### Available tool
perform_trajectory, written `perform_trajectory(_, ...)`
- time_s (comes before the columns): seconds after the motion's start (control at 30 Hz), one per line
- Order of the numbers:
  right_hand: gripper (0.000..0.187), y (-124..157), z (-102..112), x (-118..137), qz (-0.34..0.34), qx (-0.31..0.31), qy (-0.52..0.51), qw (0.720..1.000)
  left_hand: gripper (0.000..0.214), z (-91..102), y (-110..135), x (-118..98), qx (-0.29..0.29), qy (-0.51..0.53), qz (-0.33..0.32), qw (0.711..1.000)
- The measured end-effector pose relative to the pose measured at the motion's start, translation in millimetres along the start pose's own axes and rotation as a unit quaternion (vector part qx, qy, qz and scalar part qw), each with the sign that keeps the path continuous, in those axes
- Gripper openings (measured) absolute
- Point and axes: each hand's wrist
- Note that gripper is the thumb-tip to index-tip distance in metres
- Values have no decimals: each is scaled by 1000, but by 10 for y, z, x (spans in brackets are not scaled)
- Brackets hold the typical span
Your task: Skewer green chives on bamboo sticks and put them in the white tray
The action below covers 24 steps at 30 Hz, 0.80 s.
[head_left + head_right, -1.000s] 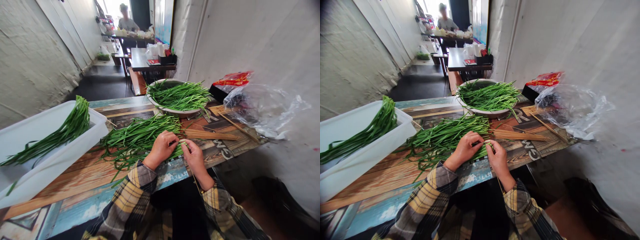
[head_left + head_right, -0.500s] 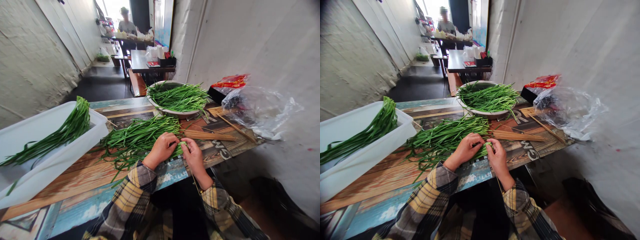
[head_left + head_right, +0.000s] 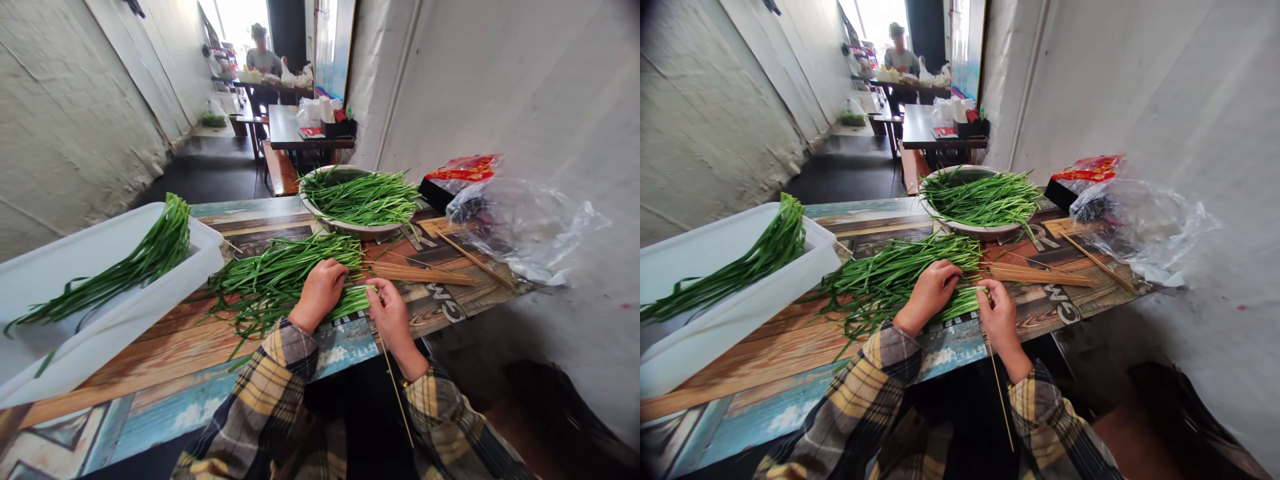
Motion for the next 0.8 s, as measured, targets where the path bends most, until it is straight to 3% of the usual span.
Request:
perform_trajectory(0.27, 26, 0, -6, 24, -7, 5, 2, 1000, 11, -11, 3, -32, 66, -97, -49, 992)
perform_trajectory(0.53, 27, -3, -8, 14, -7, 6, 12, 1000, 12, -57, -5, -37, 88, -139, -45, 985)
perform_trajectory(0.8, 29, -7, -18, -38, -13, 11, 16, 1000, 17, -14, 27, -87, 58, -169, -86, 980)
Point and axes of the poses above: each hand's wrist, its own y-axis away from the middle knuckle, its own z-axis out of the back of the hand, x = y × z, and after that the axes turned 10 degrees about -x, right-handed
